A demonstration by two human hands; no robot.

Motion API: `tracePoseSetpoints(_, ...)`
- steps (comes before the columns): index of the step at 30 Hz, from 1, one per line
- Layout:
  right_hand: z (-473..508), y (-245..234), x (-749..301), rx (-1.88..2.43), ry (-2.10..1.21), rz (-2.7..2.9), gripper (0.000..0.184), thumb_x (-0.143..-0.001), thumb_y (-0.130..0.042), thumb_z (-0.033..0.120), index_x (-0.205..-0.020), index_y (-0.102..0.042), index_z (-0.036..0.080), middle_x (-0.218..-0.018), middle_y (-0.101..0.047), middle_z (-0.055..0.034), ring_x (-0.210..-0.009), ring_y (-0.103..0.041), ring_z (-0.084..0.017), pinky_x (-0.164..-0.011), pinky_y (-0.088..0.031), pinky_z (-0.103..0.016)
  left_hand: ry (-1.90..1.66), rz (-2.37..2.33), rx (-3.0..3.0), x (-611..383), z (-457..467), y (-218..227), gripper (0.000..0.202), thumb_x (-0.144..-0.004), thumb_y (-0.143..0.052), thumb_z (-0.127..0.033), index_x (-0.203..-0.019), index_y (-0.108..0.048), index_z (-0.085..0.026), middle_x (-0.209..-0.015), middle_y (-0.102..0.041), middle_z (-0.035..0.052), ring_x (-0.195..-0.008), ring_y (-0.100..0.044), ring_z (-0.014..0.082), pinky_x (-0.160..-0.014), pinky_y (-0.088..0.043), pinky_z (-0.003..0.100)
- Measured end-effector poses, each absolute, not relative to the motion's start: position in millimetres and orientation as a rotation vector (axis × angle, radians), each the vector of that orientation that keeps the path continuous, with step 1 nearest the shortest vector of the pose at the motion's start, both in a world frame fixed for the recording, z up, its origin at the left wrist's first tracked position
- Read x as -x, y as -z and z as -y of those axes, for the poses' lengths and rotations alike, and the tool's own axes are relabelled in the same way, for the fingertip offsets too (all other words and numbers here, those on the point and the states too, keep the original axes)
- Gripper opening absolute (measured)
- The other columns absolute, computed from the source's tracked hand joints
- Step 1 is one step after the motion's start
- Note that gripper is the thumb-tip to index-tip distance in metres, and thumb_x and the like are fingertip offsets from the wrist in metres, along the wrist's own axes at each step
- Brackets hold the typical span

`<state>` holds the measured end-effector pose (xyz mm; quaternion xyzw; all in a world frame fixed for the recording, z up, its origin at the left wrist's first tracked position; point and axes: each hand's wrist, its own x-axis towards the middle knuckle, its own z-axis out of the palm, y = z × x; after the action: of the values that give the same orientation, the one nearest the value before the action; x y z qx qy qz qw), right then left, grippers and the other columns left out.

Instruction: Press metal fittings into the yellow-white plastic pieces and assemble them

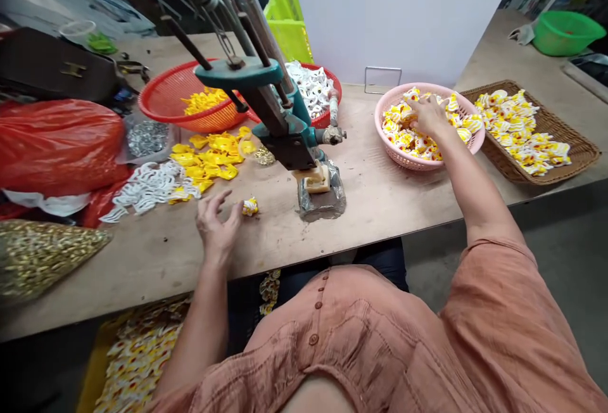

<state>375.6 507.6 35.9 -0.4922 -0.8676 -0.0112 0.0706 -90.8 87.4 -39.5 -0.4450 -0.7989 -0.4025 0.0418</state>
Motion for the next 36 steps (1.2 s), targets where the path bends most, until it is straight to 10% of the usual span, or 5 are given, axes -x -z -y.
tracePoseSetpoints(8, -495, -60, -349, 1.545, 0.32, 2.647, 0.037, -0.104, -0.045, 0.013, -0.125, -0.072, -0.001, -0.137, -0.068, -0.0315, -0.13, -0.059, -0.037, -0.121, -0.035, -0.064, 1.528, 1.997, 1.958, -19, -125, -3, 0.025, -0.103, -0.072, -0.033, -0.125, -0.08, -0.022, -0.125, -0.077, 0.0107, -0.119, -0.074, 0.0251, -0.109, -0.059, 0.043)
tracePoseSetpoints(18, -259, -41, -299, 0.649, -0.167, 2.344, 0.027, -0.108, -0.056, 0.028, -0.118, -0.08, 0.02, -0.099, -0.077, -0.0115, -0.088, -0.072, -0.023, -0.081, -0.061, -0.038, 2.348, 1.993, 2.139, -76, -115, -3, 0.049, -0.096, -0.085, -0.041, -0.141, -0.077, -0.025, -0.114, -0.078, 0.0083, -0.089, -0.077, 0.0143, -0.079, -0.067, 0.026)
tracePoseSetpoints(25, -208, 25, -240, 0.693, -0.873, 1.839, 0.026, -0.098, -0.075, 0.044, -0.123, -0.084, 0.045, -0.11, -0.078, -0.0052, -0.094, -0.076, -0.027, -0.09, -0.07, -0.049, 2.092, 2.118, 1.828, -72, -119, 25, 0.027, -0.1, -0.077, -0.045, -0.114, -0.086, -0.022, -0.103, -0.079, 0.0074, -0.085, -0.077, 0.0151, -0.074, -0.068, 0.026)
tracePoseSetpoints(36, -220, 66, -198, 0.893, -0.842, 1.644, 0.026, -0.099, -0.071, 0.049, -0.114, -0.086, 0.034, -0.122, -0.08, -0.0092, -0.118, -0.076, -0.03, -0.11, -0.064, -0.054, 1.88, 2.022, 1.609, -60, -152, 62, 0.029, -0.107, -0.069, -0.043, -0.121, -0.08, -0.02, -0.12, -0.079, 0.0101, -0.103, -0.078, 0.0193, -0.093, -0.067, 0.034)
